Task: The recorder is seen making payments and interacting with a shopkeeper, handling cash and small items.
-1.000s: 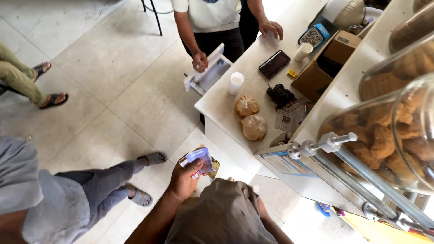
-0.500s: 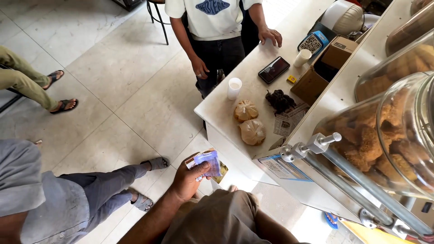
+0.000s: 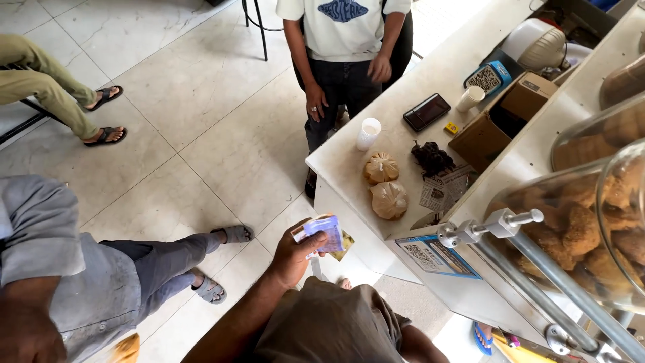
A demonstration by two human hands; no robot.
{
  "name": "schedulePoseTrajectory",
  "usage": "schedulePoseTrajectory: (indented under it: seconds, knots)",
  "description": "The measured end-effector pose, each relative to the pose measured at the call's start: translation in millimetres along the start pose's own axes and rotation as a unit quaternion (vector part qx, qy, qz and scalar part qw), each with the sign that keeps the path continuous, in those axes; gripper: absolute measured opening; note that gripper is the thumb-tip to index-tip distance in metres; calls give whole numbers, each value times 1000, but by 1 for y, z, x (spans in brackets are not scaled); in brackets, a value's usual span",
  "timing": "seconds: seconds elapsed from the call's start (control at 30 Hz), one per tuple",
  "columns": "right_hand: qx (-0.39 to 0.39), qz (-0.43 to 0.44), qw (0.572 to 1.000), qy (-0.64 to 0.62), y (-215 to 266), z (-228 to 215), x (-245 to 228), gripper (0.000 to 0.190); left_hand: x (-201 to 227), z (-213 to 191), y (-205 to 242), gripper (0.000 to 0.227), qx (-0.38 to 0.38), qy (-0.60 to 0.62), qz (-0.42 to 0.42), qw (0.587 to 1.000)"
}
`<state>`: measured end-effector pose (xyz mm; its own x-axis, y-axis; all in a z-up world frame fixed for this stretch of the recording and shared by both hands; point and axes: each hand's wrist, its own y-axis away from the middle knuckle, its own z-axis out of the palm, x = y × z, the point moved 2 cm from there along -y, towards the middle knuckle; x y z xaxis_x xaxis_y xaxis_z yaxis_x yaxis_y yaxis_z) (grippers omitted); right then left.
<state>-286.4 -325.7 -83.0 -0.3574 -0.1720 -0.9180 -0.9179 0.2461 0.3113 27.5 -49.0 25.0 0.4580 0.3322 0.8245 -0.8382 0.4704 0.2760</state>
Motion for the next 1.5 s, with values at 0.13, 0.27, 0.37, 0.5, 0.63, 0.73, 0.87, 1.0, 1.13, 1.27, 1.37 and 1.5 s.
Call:
schedulePoseTrajectory:
  seconds: [0.13,0.27,0.37,0.5,0.63,0.73,0.87,1.0,1.13,1.27,1.37,1.5]
  knots:
    - [25,-51,998,11,-83,36,-90,28,2,2,-2,44,-39,-63,8,997]
    - [38,-139,989,-20,-118,59,-204,28,-4,5,0,30,-100,-123,22,987]
    - [-6,-210,977,-45,-125,74,-259,40,-1,12,7,25,-131,-147,18,980]
    - [-97,-78,986,-114,-145,107,-240,30,-11,3,14,24,-151,-3,16,988]
    - [-104,-48,982,-151,-161,137,-188,30,-7,-28,31,24,-48,-148,89,984]
    - [-117,-40,959,-256,-181,154,-151,25,5,-35,53,30,-14,-131,108,985]
    - [-213,1,903,-373,-206,164,-129,20,5,-48,75,38,71,-38,127,989]
    - [-316,19,871,-376,-218,178,-117,19,-18,-47,83,42,127,-26,208,969]
    - [-364,-47,885,-288,-231,191,-107,19,-10,-22,99,45,161,7,264,951]
    - [-435,-220,858,-165,-281,196,-43,18,-33,-9,104,57,167,-6,263,950]
    - [-524,-184,829,-64,-341,199,42,22,-42,0,110,67,146,-3,242,959]
    - [-489,-92,867,-32,-351,205,44,38,-17,-4,126,66,222,-189,335,896]
